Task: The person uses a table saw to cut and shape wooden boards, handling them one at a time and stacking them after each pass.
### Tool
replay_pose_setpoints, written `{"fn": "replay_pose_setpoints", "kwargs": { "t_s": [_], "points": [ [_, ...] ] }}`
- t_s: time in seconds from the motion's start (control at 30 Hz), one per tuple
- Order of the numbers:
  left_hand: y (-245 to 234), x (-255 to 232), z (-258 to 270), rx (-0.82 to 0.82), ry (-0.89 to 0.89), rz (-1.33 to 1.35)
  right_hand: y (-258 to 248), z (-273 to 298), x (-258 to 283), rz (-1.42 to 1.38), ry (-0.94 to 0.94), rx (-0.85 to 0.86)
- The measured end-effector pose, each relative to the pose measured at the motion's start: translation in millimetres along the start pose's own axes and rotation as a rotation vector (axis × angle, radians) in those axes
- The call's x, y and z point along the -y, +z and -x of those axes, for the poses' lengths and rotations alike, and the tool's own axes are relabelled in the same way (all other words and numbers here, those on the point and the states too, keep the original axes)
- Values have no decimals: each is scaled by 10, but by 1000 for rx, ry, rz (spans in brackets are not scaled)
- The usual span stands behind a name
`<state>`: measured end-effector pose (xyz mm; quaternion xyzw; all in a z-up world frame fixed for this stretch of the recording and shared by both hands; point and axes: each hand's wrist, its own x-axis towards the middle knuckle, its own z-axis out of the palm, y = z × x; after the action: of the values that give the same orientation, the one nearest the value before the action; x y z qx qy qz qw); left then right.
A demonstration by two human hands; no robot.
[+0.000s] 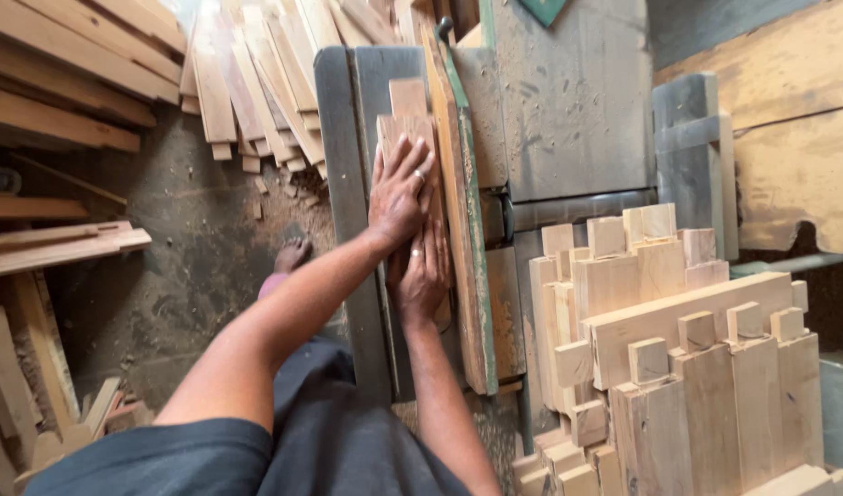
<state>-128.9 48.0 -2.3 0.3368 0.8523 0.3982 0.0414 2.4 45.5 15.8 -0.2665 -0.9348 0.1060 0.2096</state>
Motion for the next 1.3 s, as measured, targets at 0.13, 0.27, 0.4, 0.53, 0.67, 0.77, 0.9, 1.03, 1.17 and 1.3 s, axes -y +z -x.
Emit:
{"fn": "replay_pose_setpoints", "kwargs": {
  "t_s": [0.13,0.27,0.4,0.53,0.67,0.77,0.9,1.03,1.17,1.3],
  "points": [
    [-55,67,-214,-6,2,17,43,-145,40,6,0,5],
    [-75,128,-396,-5,-3,18,92,-336,92,-16,3,6],
    [-84,212,-577,10,-11,8,165,-543,131,-8,-1,4],
    [-40,320,-755,5,-9,11,281,-685,127,0,-6,-8],
    [40,528,-1165,60,-29,-40,559,-961,69,6,-5,6],
    [-20,700,-1557,23,-58,-26,807,-1329,72,2,-20,16],
    [-114,826,-2033,89,-88,-79,1022,-1833,162,-2,-5,2],
    [-168,900,-2192,149,-39,-209,1009,-1919,232,24,-15,-24],
    [-435,915,-2097,359,-49,-296,956,-1857,286,23,22,60],
    [-536,982,-1410,236,110,-256,648,-1168,501,41,16,74]
  ]
}}
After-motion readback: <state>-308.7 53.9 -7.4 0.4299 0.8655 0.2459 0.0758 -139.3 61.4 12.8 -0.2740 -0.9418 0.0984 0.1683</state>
